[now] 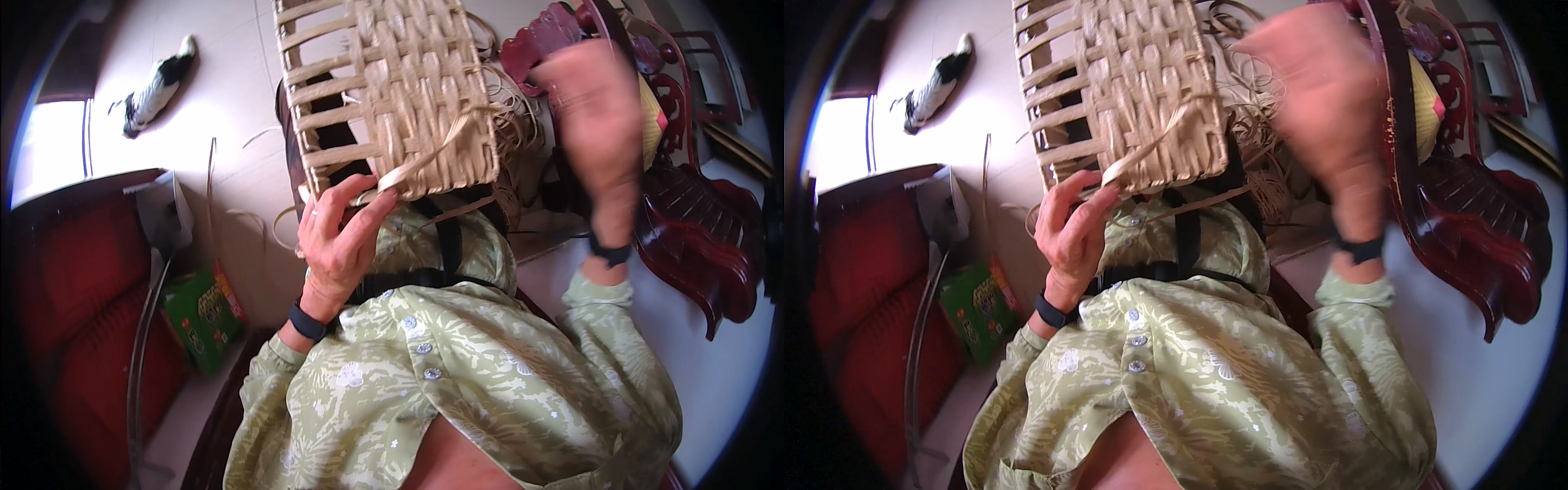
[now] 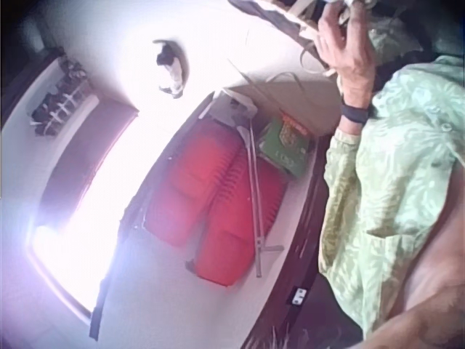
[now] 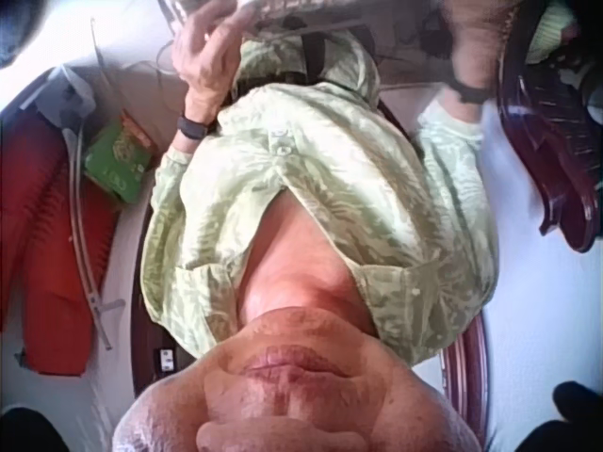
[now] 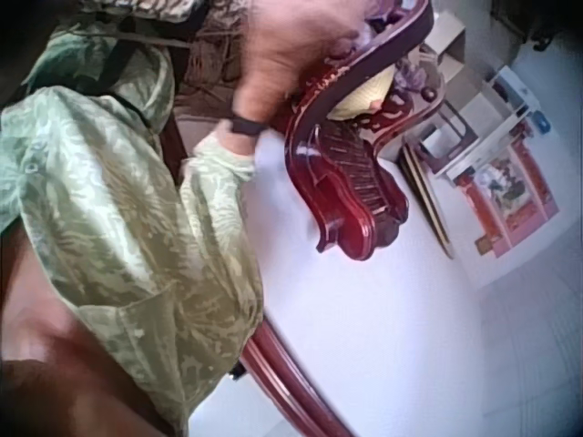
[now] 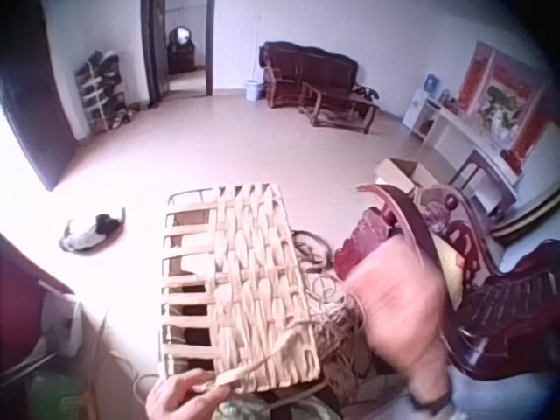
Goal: The person weaves thin strips of wood into a basket structure by hand, threading the strips through the existing weave and pressing them into place.
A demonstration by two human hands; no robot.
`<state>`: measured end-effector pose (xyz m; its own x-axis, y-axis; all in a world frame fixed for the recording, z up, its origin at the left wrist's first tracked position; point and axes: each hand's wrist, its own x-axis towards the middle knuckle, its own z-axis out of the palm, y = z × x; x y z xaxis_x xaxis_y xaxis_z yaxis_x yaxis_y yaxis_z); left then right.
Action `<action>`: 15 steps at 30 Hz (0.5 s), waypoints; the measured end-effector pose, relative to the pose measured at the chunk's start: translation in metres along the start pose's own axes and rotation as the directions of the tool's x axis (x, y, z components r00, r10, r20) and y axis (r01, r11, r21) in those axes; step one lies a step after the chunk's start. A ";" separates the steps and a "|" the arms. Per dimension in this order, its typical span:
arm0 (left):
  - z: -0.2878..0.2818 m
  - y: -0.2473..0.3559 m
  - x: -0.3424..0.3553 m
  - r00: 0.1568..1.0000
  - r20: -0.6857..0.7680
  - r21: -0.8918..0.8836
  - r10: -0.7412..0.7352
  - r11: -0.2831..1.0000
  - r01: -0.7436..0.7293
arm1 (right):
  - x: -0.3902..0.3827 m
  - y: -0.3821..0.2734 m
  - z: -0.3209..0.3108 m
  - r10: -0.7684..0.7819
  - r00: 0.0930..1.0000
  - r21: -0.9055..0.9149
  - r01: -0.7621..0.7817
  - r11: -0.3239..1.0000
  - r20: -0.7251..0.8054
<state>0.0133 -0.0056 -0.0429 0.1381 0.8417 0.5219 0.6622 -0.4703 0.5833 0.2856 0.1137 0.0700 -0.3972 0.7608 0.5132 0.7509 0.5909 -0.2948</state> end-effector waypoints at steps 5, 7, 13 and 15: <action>0.001 -0.003 0.003 0.997 -0.021 0.043 0.075 0.996 -0.074 | 0.018 0.002 -0.042 0.409 0.896 0.218 -0.370 0.903 -0.174; 0.003 -0.004 0.006 0.996 -0.029 0.074 0.088 0.994 -0.086 | 0.009 -0.018 -0.010 -0.098 0.987 0.102 0.085 0.991 0.126; 0.000 0.001 0.003 0.998 -0.024 0.025 0.057 0.998 -0.057 | -0.018 -0.044 0.065 -0.315 0.895 0.207 0.259 0.943 0.316; -0.001 0.001 0.001 0.999 -0.033 0.011 0.031 0.999 -0.031 | -0.013 -0.018 0.044 -0.304 0.893 0.256 0.225 0.940 0.331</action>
<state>0.0134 -0.0062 -0.0409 0.1339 0.8175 0.5602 0.6655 -0.4930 0.5605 0.2536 0.1048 0.0333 -0.7576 0.5890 0.2813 0.4817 0.7954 -0.3679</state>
